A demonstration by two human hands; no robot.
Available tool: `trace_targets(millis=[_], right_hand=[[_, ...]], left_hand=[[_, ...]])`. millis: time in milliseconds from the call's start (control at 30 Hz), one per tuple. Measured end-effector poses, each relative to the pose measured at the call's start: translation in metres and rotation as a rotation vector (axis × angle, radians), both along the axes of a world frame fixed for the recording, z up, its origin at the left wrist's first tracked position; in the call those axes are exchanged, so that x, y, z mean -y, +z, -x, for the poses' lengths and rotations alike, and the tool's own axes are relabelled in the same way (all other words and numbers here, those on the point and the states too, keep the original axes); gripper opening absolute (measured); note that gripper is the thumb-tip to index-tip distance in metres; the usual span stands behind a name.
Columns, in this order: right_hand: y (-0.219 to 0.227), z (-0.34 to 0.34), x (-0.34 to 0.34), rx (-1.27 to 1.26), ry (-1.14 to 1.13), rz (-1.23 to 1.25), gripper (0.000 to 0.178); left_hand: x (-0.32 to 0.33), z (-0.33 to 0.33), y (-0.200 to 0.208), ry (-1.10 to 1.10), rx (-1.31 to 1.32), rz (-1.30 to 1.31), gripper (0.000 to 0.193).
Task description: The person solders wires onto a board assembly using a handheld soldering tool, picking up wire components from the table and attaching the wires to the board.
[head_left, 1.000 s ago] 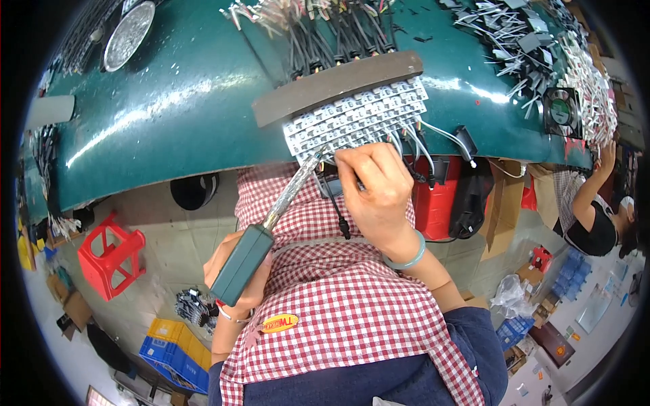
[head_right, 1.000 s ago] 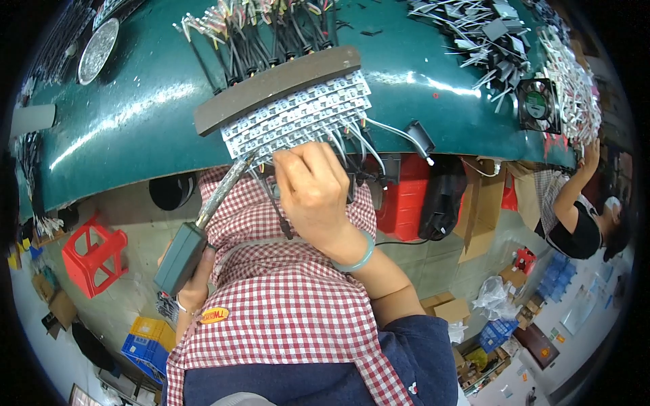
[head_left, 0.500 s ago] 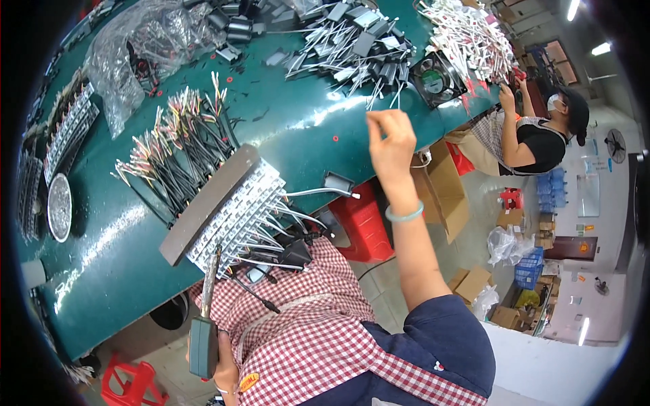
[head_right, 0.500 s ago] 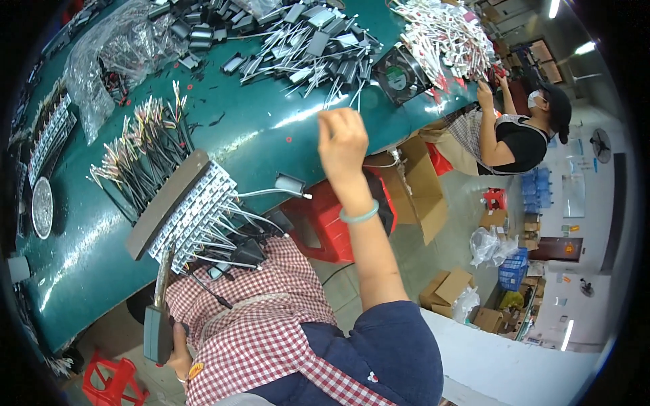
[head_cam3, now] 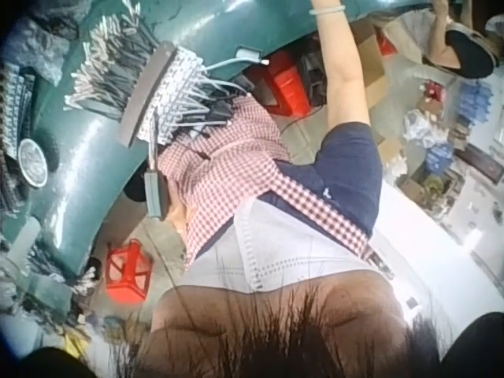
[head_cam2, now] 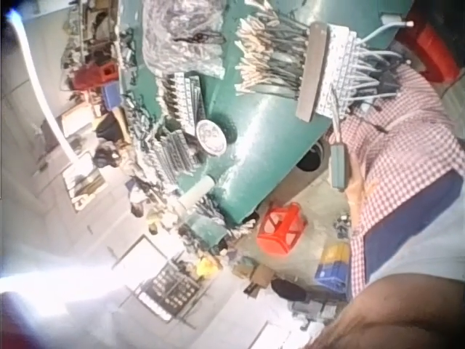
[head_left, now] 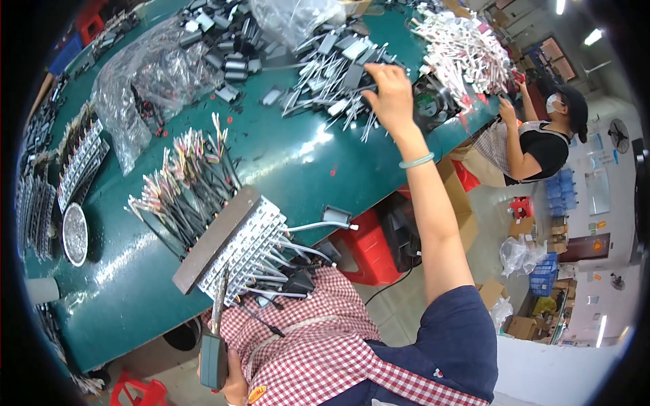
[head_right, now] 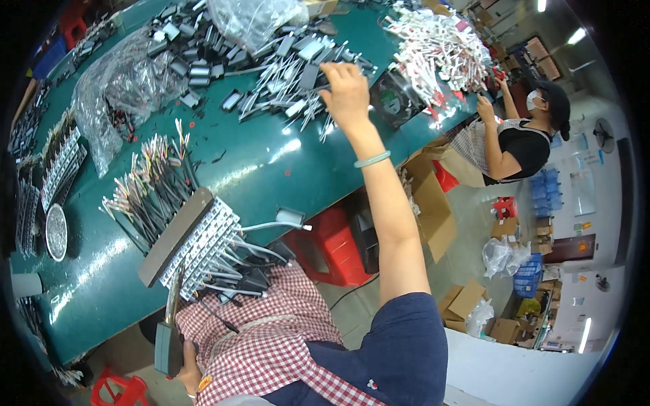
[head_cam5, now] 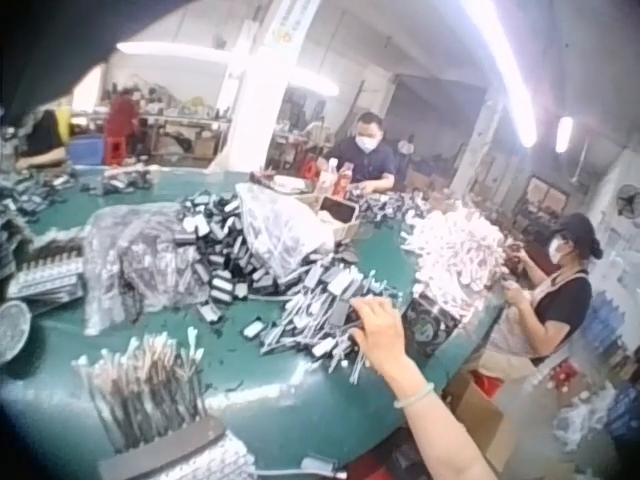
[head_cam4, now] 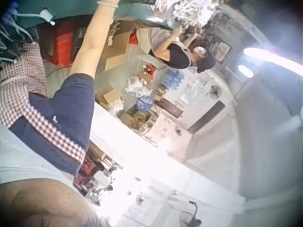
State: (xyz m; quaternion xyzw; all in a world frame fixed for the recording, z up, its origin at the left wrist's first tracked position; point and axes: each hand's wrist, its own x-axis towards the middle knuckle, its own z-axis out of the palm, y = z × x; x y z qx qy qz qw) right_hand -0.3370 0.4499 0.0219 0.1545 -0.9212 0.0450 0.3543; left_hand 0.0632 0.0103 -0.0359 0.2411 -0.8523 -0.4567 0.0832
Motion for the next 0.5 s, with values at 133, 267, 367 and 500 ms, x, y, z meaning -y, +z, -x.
trace_targets(millis=[133, 267, 367, 500], right_hand=[[0.001, 0.006, -0.003, 0.019, 0.023, -0.065, 0.042], [0.007, 0.012, -0.011, 0.054, 0.03, -0.157, 0.018], [0.01, 0.016, -0.012, 0.077, 0.07, -0.111, 0.013], [0.014, 0.016, -0.01, 0.083, 0.101, 0.186, 0.012]], left_hand=[[-0.015, 0.031, -0.009, -0.046, -0.067, -0.019, 0.036], [-0.018, 0.051, -0.011, -0.091, -0.106, -0.018, 0.036], [-0.017, 0.057, -0.011, -0.103, -0.109, -0.003, 0.036], [-0.017, 0.058, -0.011, -0.105, -0.095, 0.017, 0.036]])
